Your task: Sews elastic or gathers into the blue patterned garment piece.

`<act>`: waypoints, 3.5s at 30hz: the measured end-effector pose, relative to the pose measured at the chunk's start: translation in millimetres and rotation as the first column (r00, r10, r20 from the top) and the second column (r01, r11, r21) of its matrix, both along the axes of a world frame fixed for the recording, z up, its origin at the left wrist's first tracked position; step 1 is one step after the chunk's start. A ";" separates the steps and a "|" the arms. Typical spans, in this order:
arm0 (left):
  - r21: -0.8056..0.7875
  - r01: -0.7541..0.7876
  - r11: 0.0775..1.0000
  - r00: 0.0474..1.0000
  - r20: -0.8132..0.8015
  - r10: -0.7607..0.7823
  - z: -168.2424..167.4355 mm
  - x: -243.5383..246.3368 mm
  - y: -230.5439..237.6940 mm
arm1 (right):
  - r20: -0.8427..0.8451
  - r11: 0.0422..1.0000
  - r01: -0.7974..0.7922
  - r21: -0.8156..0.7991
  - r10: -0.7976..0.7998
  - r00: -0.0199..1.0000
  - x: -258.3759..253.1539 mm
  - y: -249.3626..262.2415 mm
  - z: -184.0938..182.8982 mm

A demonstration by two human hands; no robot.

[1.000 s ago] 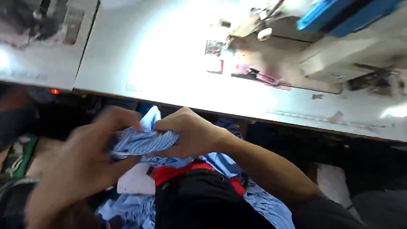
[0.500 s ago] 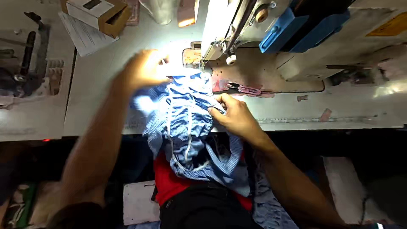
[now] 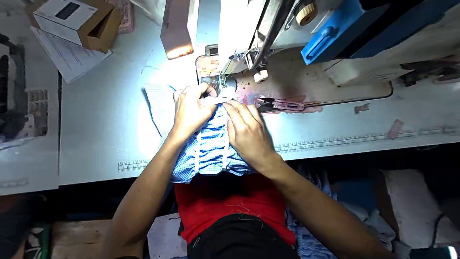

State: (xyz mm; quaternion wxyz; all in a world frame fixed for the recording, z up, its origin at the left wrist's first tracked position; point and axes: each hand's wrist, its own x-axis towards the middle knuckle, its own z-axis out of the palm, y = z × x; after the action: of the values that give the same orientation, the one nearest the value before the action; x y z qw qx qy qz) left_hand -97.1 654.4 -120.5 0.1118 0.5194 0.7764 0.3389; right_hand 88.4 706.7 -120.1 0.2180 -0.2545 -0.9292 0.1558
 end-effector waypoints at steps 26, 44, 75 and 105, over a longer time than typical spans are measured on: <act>0.077 0.155 0.985 0.936 -0.330 -0.121 -12.2 8.7 8.6 | 0.295 0.991 -0.091 0.097 0.059 0.954 -1.4 17.9 4.4; 0.013 0.160 0.987 0.853 -0.504 -0.132 -10.3 21.3 -0.1 | 0.228 0.980 -0.171 0.103 0.144 0.963 5.7 27.3 -0.1; 0.014 -0.015 1.000 0.905 -0.425 0.020 -16.1 33.1 10.3 | 0.272 0.984 -0.133 0.120 0.096 0.958 -4.6 33.7 -1.0; 0.192 0.299 0.935 0.922 -0.309 -0.232 -6.9 15.5 -5.9 | 0.055 0.998 -0.058 0.010 0.057 0.997 11.9 28.1 5.7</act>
State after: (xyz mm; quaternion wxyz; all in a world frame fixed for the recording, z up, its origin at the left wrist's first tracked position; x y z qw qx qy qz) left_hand -81.6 648.5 -127.4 -0.0169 0.6729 0.6605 0.3327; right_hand 100.2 734.8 -114.4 0.1896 -0.2304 -0.9427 0.1495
